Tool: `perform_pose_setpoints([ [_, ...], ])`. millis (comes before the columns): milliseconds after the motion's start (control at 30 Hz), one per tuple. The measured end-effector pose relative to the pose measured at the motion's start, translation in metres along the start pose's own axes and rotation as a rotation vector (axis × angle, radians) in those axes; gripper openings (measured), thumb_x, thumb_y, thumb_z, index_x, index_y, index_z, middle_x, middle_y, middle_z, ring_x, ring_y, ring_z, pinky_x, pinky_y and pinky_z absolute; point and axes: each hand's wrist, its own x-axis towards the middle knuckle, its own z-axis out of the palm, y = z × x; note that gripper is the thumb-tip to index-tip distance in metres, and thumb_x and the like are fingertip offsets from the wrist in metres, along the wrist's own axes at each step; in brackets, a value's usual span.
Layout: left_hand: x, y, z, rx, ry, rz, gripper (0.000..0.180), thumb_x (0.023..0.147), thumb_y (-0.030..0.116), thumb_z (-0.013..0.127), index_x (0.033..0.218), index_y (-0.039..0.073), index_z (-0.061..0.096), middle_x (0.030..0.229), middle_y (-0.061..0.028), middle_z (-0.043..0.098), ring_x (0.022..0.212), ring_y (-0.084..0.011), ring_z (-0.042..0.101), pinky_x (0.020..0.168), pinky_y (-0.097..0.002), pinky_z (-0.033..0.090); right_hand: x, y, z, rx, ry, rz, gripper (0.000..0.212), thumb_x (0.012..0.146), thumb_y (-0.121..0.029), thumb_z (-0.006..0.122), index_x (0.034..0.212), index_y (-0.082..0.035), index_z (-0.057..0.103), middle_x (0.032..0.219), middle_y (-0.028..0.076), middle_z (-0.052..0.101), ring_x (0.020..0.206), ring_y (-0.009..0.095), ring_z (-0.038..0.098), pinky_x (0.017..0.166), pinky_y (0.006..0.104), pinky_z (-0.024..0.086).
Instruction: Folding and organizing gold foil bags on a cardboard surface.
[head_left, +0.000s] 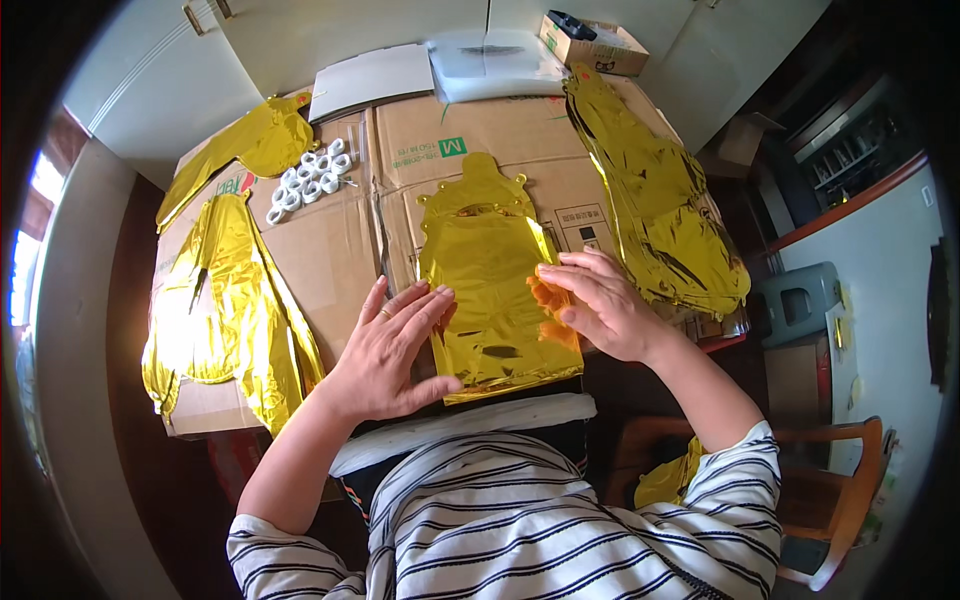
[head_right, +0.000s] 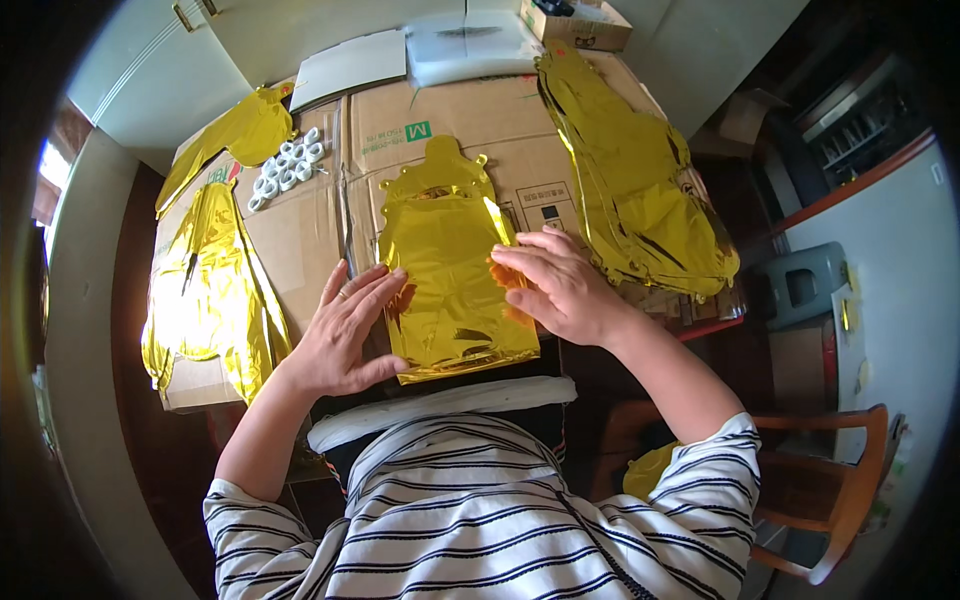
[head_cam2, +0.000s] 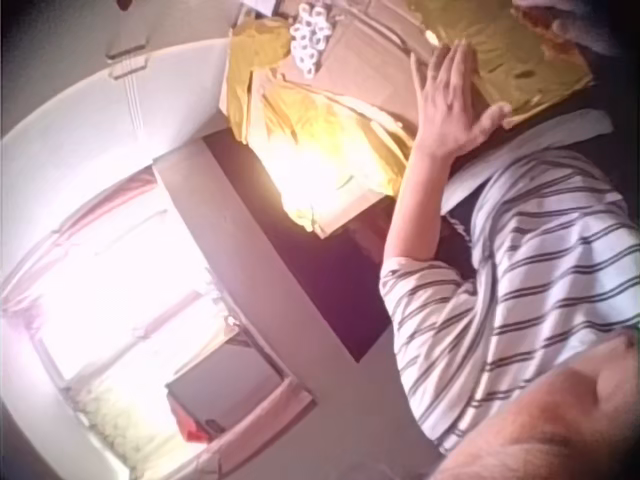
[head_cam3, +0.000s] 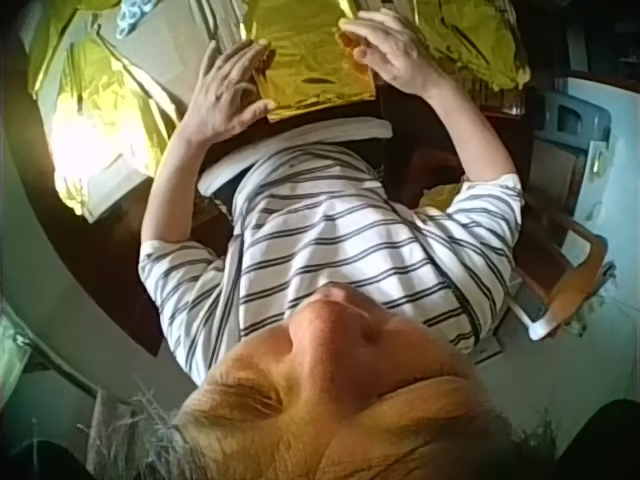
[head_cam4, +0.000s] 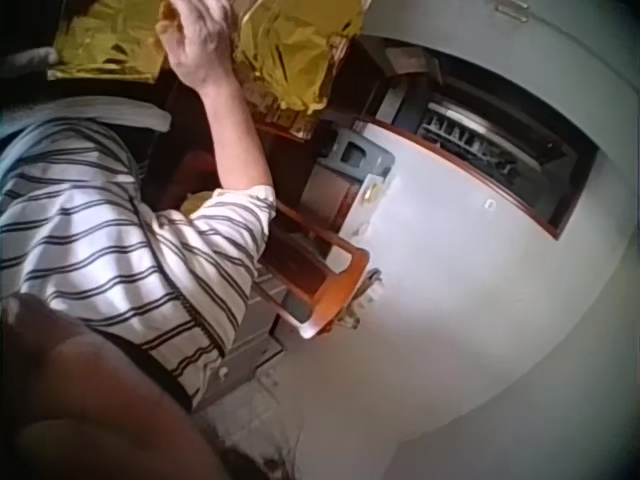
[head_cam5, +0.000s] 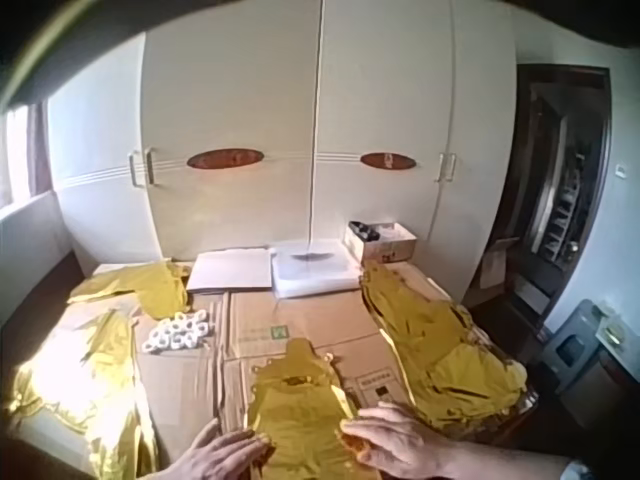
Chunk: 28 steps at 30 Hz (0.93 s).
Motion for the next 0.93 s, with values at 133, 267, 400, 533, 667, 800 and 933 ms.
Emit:
perform_pose_setpoints([
  [133, 0.005, 0.0, 0.008, -0.002, 0.135, 0.002, 0.068, 0.092, 0.048, 0.067, 0.14, 0.002, 0.054, 0.14, -0.0189, 0.058, 0.138, -0.0375, 0.048, 0.121, -0.0568, 0.022, 0.012, -0.004, 0.011, -0.191, 0.123, -0.051, 0.045, 0.092, -0.039, 0.073, 0.127, -0.01, 0.066, 0.133, 0.007, 0.064, 0.127, 0.027, 0.055, 0.116, 0.0517, 0.035],
  [267, -0.006, 0.013, 0.013, -0.048, 0.4, 0.039, 0.044, 0.085, 0.024, 0.076, 0.121, 0.001, 0.065, 0.127, -0.0188, 0.064, 0.118, -0.0374, 0.059, 0.106, -0.0523, 0.041, 0.017, -0.012, 0.01, -0.312, 0.12, -0.083, 0.048, 0.091, -0.039, 0.074, 0.128, -0.01, 0.065, 0.138, 0.007, 0.06, 0.131, 0.029, 0.051, 0.117, 0.052, 0.034],
  [400, -0.038, 0.048, 0.036, -0.311, 0.698, 0.128, 0.021, 0.075, -0.007, 0.07, 0.095, -0.001, 0.066, 0.088, -0.0122, 0.069, 0.076, -0.0274, 0.066, 0.068, -0.0345, 0.054, 0.021, -0.013, 0.013, -0.268, 0.155, -0.127, 0.053, 0.09, -0.04, 0.074, 0.133, -0.01, 0.064, 0.144, 0.011, 0.056, 0.135, 0.032, 0.048, 0.117, 0.0516, 0.034],
  [533, -0.083, 0.075, 0.073, -0.883, 0.423, -0.397, 0.02, 0.089, 0.006, 0.069, 0.108, -0.002, 0.066, 0.1, -0.0102, 0.07, 0.088, -0.023, 0.067, 0.083, -0.0329, 0.054, 0.021, -0.015, 0.022, -0.251, 0.07, -0.173, 0.057, 0.091, -0.042, 0.072, 0.136, -0.009, 0.063, 0.146, 0.013, 0.055, 0.136, 0.033, 0.047, 0.118, 0.0512, 0.033],
  [667, -0.081, 0.056, 0.106, -1.786, 0.118, -0.622, 0.056, 0.099, 0.04, 0.063, 0.136, -0.001, 0.056, 0.135, -0.0139, 0.063, 0.125, -0.0278, 0.06, 0.11, -0.0434, 0.043, 0.015, -0.021, 0.024, -0.223, 0.02, -0.21, 0.056, 0.091, -0.043, 0.071, 0.135, -0.008, 0.063, 0.145, 0.013, 0.056, 0.136, 0.033, 0.047, 0.118, 0.051, 0.033],
  [800, -0.063, 0.052, 0.102, -2.162, 0.003, -0.468, 0.063, 0.101, 0.04, 0.06, 0.148, 0.0, 0.048, 0.15, -0.0155, 0.053, 0.138, -0.0291, 0.051, 0.119, -0.0489, 0.035, 0.005, -0.029, 0.023, -0.188, -0.002, -0.217, 0.055, 0.09, -0.043, 0.072, 0.133, -0.008, 0.064, 0.143, 0.014, 0.057, 0.134, 0.035, 0.049, 0.116, 0.0514, 0.035],
  [933, -0.043, 0.057, 0.089, -2.133, -0.055, -0.619, 0.07, 0.1, 0.04, 0.062, 0.153, 0.002, 0.04, 0.152, -0.0145, 0.051, 0.14, -0.0299, 0.05, 0.121, -0.0502, 0.033, -0.002, -0.033, 0.024, -0.166, 0.002, -0.229, 0.056, 0.09, -0.045, 0.072, 0.132, -0.009, 0.065, 0.144, 0.015, 0.057, 0.134, 0.035, 0.049, 0.116, 0.0518, 0.035],
])
